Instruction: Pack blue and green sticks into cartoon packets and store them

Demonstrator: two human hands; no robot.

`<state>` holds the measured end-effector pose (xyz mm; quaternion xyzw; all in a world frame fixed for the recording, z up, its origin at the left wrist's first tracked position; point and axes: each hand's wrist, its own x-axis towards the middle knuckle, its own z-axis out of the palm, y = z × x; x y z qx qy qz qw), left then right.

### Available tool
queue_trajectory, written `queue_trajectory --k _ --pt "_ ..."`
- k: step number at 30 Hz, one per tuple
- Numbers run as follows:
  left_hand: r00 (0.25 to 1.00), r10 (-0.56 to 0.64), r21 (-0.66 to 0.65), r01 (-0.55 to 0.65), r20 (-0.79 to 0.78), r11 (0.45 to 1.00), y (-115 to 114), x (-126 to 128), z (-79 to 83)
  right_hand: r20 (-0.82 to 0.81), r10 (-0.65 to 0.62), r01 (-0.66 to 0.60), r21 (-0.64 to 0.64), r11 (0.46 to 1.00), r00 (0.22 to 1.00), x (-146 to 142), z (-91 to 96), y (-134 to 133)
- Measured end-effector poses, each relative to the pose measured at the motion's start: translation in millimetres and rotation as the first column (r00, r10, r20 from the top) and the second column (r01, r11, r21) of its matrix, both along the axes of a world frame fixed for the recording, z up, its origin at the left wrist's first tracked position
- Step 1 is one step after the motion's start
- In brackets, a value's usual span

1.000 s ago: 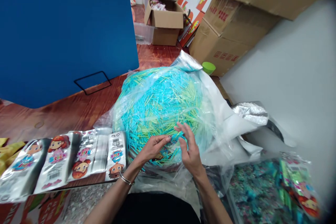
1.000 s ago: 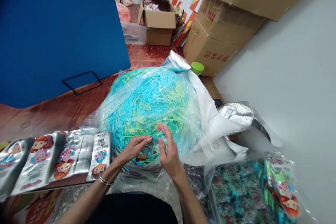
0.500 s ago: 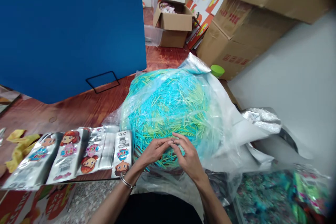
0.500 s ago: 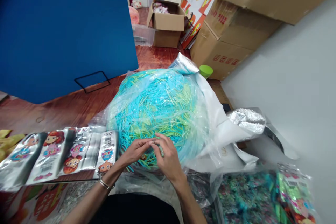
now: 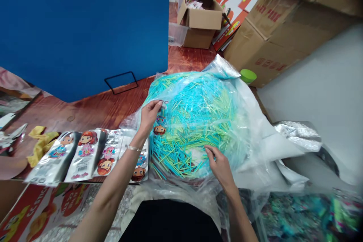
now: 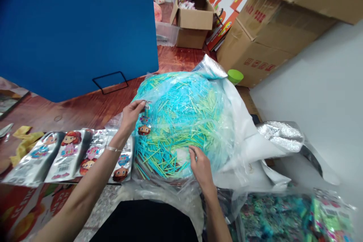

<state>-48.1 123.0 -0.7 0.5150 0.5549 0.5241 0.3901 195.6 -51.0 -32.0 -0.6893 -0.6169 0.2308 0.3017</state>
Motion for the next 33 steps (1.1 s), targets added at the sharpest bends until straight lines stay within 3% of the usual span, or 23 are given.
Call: queue_trajectory --k 3,5,7,9,13,15,18,22,27,30,33 --pt "0.997 0.006 0.031 -0.003 -0.082 1.0 19 -1 -8.7 0.124 0.094 -0.095 0.002 0.995 0.988 -9 -12.3 -5" --pt "0.972 0.049 0.116 -0.022 -0.231 0.993 13 -4 -8.7 0.234 0.142 -0.143 -0.014 0.99 0.962 -22 -15.4 -9" --pt "0.895 0.122 0.219 -0.028 -0.43 0.975 -7 -15 -4.8 0.389 0.13 -0.12 -0.051 0.992 0.912 -38 -15.7 -14" --pt "0.798 0.157 0.234 -0.02 -0.582 0.972 -34 -34 -1.3 0.539 0.098 -0.054 -0.096 0.994 0.836 -51 -14.7 -19" --pt "0.522 0.15 0.088 -0.141 -0.84 0.986 -97 -78 -8.6 0.653 0.109 -0.003 -0.161 0.987 0.749 -70 -13.3 -24" --pt "0.455 0.088 -0.012 -0.212 -0.886 0.977 -123 -93 -18.3 0.65 0.11 -0.01 -0.156 0.988 0.752 -77 -14.1 -22" --pt "0.434 -0.02 -0.128 -0.221 -0.901 0.967 -145 -99 -31.4 0.62 0.12 -0.048 -0.132 0.99 0.775 -87 -17.8 -15" --pt "0.43 -0.064 -0.171 -0.214 -0.901 0.962 -148 -87 -39.0 0.516 0.148 -0.135 -0.063 0.989 0.844 -89 -27.5 -9" --pt "0.578 -0.063 -0.287 -0.306 -0.814 0.908 -137 -82 -40.3 0.347 0.094 -0.13 0.081 0.988 0.933 -72 -40.4 -20" --pt "0.65 -0.06 -0.382 -0.366 -0.757 0.849 -132 -87 -39.0 0.416 0.044 -0.068 0.044 0.997 0.908 -69 -41.3 -26" --pt "0.657 -0.094 -0.411 -0.349 -0.748 0.842 -128 -92 -37.9 0.5 0.057 -0.042 -0.042 0.998 0.864 -80 -38.0 -22"
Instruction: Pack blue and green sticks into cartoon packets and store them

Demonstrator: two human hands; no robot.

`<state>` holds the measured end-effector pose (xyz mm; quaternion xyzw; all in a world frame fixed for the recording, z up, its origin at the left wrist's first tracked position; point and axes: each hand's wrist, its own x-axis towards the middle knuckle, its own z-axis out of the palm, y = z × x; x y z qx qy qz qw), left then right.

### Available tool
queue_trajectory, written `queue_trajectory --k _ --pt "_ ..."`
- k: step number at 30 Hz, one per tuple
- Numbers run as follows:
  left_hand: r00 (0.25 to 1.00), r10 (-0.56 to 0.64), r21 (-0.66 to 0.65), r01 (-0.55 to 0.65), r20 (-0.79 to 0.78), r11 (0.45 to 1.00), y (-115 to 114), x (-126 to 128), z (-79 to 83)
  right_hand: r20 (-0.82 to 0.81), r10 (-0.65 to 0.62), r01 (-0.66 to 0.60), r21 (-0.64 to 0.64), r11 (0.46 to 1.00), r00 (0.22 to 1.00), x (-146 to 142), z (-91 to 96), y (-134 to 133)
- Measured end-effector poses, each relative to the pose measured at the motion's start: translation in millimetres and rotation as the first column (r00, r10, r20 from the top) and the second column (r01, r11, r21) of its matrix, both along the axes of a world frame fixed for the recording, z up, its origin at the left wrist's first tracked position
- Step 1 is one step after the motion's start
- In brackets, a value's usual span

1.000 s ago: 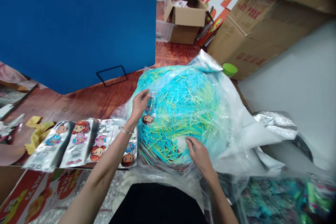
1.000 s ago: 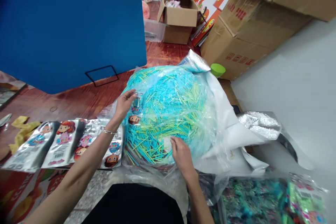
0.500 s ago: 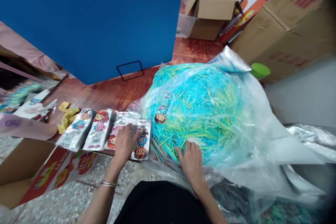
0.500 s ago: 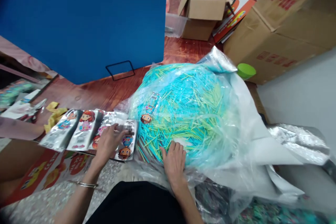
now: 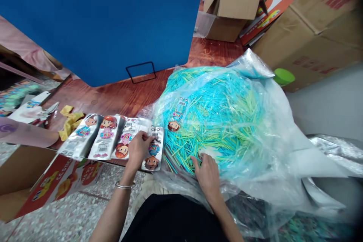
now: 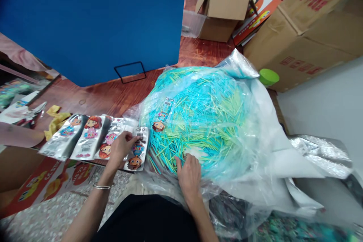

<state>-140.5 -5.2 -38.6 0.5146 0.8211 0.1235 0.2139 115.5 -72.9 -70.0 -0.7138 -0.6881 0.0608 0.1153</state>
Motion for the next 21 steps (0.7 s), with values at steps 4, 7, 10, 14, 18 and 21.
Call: queue_trajectory --k 4,7,10,14,18,21 --pt "0.996 -0.076 0.079 0.08 -0.053 0.994 -2 0 -1.3 0.041 -0.003 0.007 -0.083 0.997 0.999 -19 4.1 15" --pt "0.983 -0.123 0.188 0.148 -0.138 0.971 -8 3 -4.9 0.025 0.014 -0.012 -0.079 0.997 1.0 -28 4.3 22" --pt "0.969 -0.135 0.234 0.183 -0.205 0.955 -15 6 -9.7 0.028 0.039 -0.037 -0.069 0.997 0.999 -31 3.4 22" --pt "0.967 -0.101 0.244 0.159 -0.234 0.957 -22 5 -12.6 0.081 0.081 -0.073 -0.092 0.993 0.993 -27 3.0 19" --pt "0.993 -0.055 0.282 0.084 -0.109 0.956 -25 -1 -5.3 0.125 0.126 -0.112 -0.117 0.987 0.984 -19 4.7 14" --pt "0.998 0.017 0.264 -0.032 0.058 0.964 -24 -9 4.9 0.151 0.171 -0.15 -0.137 0.979 0.974 -15 6.7 11"
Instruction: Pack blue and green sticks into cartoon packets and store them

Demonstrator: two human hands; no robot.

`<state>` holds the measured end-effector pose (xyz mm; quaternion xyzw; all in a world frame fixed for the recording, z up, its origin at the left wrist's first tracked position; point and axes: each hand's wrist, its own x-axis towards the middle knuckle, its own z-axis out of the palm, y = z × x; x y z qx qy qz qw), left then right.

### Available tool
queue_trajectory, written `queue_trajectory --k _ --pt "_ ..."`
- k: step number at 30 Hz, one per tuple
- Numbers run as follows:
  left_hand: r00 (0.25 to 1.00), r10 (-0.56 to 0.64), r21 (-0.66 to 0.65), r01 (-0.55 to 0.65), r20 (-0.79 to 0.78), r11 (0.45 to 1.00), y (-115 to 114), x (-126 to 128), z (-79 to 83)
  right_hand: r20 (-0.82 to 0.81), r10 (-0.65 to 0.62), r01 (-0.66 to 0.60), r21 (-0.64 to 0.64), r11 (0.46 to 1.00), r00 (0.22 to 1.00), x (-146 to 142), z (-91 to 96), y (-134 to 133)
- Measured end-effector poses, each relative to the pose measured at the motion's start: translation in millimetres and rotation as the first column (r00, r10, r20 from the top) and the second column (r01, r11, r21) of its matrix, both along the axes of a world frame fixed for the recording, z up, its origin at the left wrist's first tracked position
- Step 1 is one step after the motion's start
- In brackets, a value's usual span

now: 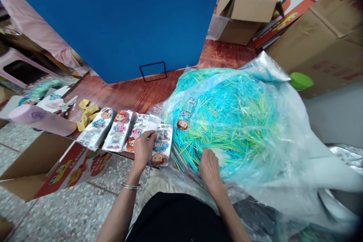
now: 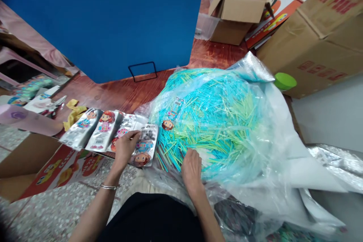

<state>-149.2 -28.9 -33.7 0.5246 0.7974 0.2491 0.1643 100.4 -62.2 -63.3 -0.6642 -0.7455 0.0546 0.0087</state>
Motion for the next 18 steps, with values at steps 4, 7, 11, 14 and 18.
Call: queue_trajectory --k 4,7,11,14,18 --pt "0.958 0.04 0.012 -0.045 0.283 0.999 6 -12 11.3 -0.009 0.039 -0.039 -0.017 0.999 0.999 7 3.3 -4" --pt "0.87 0.072 0.024 -0.095 0.488 0.995 9 -19 14.3 -0.052 0.08 -0.083 -0.049 0.995 0.995 14 6.2 -7" --pt "0.736 0.135 0.066 -0.237 0.663 0.969 10 -23 16.9 -0.136 0.106 -0.119 -0.096 0.988 0.985 26 8.4 -10" --pt "0.673 0.089 0.116 -0.253 0.734 0.96 9 -13 25.3 -0.209 0.142 -0.167 -0.108 0.98 0.968 33 7.1 -12" --pt "0.577 -0.154 0.129 0.085 0.802 0.988 4 26 40.0 -0.268 0.156 -0.164 -0.008 0.986 0.951 34 2.3 -9"
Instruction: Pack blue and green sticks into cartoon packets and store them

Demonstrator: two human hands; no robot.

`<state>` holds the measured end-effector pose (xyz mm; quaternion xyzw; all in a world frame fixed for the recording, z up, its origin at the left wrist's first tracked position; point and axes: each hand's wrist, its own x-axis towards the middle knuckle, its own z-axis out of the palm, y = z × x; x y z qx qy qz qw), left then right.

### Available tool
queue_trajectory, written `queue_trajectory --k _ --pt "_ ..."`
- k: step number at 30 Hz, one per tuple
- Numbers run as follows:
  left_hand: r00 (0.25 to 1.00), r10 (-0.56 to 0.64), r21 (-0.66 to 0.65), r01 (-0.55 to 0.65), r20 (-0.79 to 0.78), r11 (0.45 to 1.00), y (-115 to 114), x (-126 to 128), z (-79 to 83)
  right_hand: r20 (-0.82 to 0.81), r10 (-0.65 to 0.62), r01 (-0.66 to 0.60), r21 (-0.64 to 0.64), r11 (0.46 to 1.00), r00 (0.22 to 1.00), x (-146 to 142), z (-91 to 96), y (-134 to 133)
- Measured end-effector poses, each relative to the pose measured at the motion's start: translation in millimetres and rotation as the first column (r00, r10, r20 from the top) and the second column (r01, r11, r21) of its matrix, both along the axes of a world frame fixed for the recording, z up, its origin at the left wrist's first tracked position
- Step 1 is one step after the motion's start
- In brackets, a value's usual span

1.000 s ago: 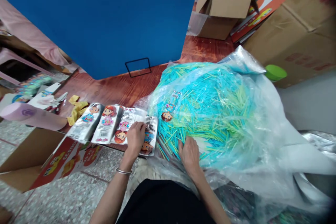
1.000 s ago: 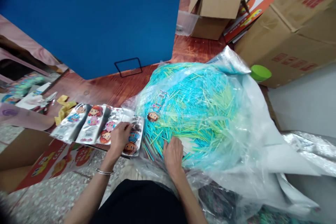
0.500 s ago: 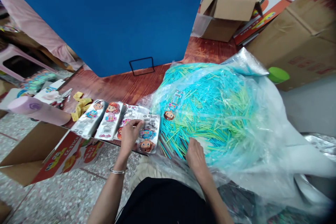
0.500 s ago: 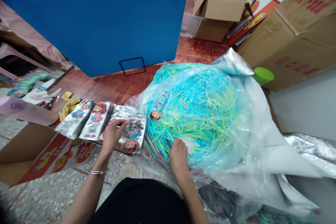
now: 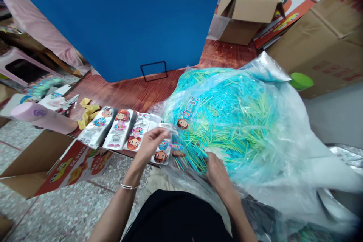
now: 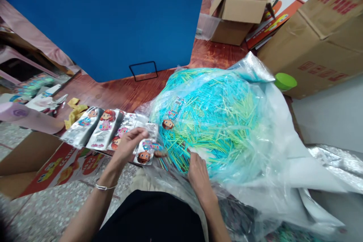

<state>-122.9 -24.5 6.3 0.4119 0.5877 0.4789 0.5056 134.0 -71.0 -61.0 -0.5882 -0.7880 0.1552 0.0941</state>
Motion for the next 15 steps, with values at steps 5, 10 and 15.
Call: queue_trajectory --k 5,10,15 --pt "0.873 -0.487 0.02 0.487 -0.033 0.873 -5 65 0.7 -0.042 0.046 -0.042 0.1 0.994 0.998 1 -4.2 7" --pt "0.877 -0.481 0.036 0.48 0.003 0.876 4 88 -7.9 -0.01 0.084 -0.083 0.052 0.995 0.996 14 -0.1 8" --pt "0.944 -0.272 -0.026 0.281 0.189 0.959 14 76 -12.9 0.052 0.125 -0.12 -0.095 0.988 0.991 27 22.6 3"
